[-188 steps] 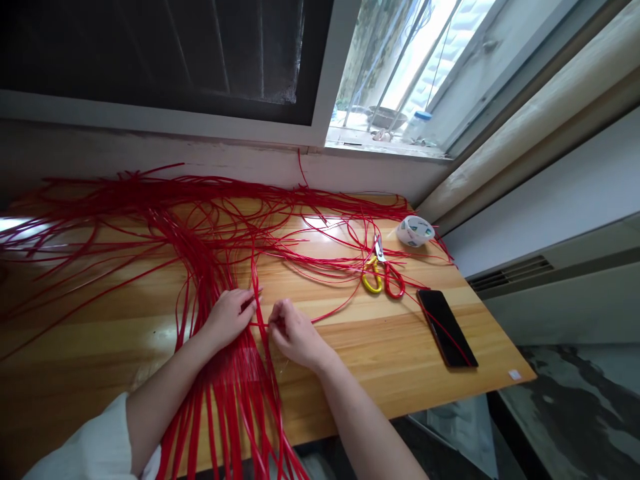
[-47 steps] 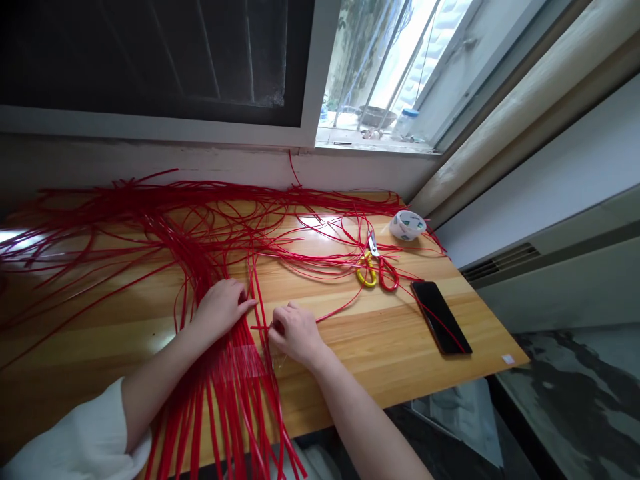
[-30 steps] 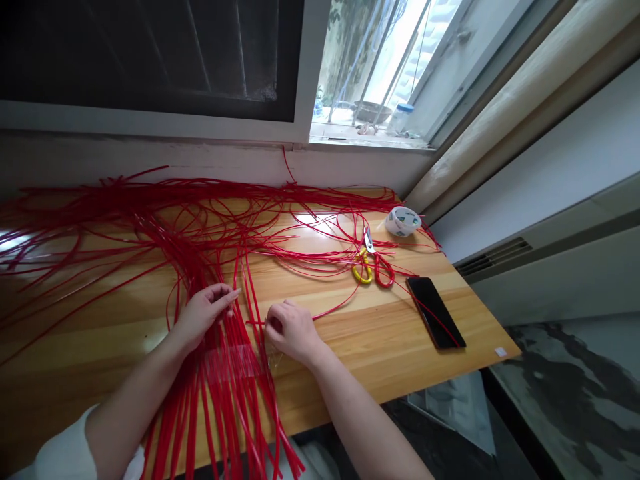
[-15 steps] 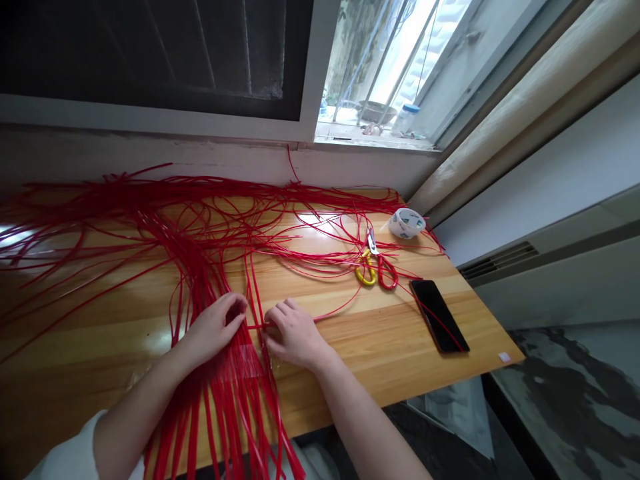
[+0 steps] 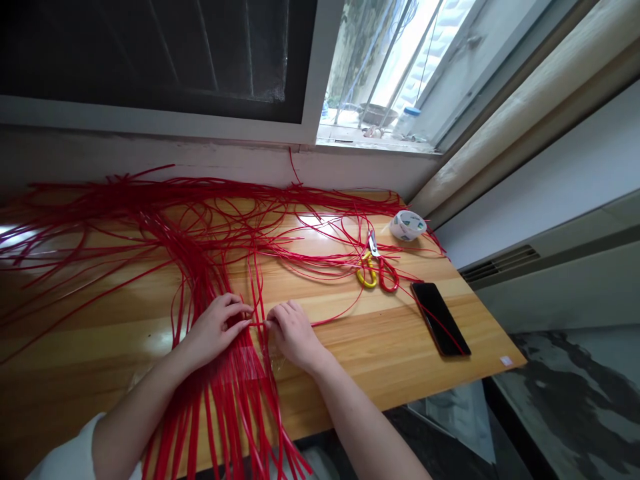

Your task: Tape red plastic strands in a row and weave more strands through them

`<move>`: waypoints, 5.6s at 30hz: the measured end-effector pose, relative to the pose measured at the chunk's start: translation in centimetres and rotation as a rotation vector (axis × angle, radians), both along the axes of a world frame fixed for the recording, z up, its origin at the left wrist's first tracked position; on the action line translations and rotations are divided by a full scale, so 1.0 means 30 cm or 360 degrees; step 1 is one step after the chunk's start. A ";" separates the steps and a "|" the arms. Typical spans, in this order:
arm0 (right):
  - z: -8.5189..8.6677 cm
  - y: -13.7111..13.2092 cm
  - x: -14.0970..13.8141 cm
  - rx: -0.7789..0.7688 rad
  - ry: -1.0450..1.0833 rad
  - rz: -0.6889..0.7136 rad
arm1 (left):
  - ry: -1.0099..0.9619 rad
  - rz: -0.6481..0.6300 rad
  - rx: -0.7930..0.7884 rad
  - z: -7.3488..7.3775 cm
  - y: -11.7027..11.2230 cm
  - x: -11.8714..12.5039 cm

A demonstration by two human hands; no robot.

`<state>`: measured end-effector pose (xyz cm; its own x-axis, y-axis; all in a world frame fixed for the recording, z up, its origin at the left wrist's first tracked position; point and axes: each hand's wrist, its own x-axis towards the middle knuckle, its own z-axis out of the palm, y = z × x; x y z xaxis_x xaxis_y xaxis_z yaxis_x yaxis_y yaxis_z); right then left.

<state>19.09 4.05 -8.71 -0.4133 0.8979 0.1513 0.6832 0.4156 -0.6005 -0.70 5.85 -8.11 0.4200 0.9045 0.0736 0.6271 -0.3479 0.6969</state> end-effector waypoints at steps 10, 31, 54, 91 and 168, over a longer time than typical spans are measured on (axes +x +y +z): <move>-0.002 0.013 0.033 -0.0164 0.0168 0.0008 | 0.0012 -0.0003 -0.0094 0.011 -0.003 -0.004; 0.068 0.000 -0.019 0.0175 -0.0076 0.0243 | 0.0009 -0.0155 -0.0543 0.142 -0.013 -0.140; -0.003 0.004 -0.098 -0.0279 0.0300 -0.0130 | 0.0390 0.0358 0.0197 -0.012 0.039 -0.011; 0.002 0.069 -0.183 -0.0343 -0.0181 -0.0459 | 0.0666 0.0783 0.0275 -0.046 0.079 0.001; 0.067 0.085 -0.141 -0.0249 -0.0084 -0.0067 | 0.0271 -0.0390 0.0889 -0.044 -0.230 -0.015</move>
<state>14.85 6.59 -6.70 -0.3783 0.9256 -0.0126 0.7305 0.2901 -0.6183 -1.17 -1.06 -9.42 0.6575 0.6251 0.4207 0.5694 -0.7779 0.2659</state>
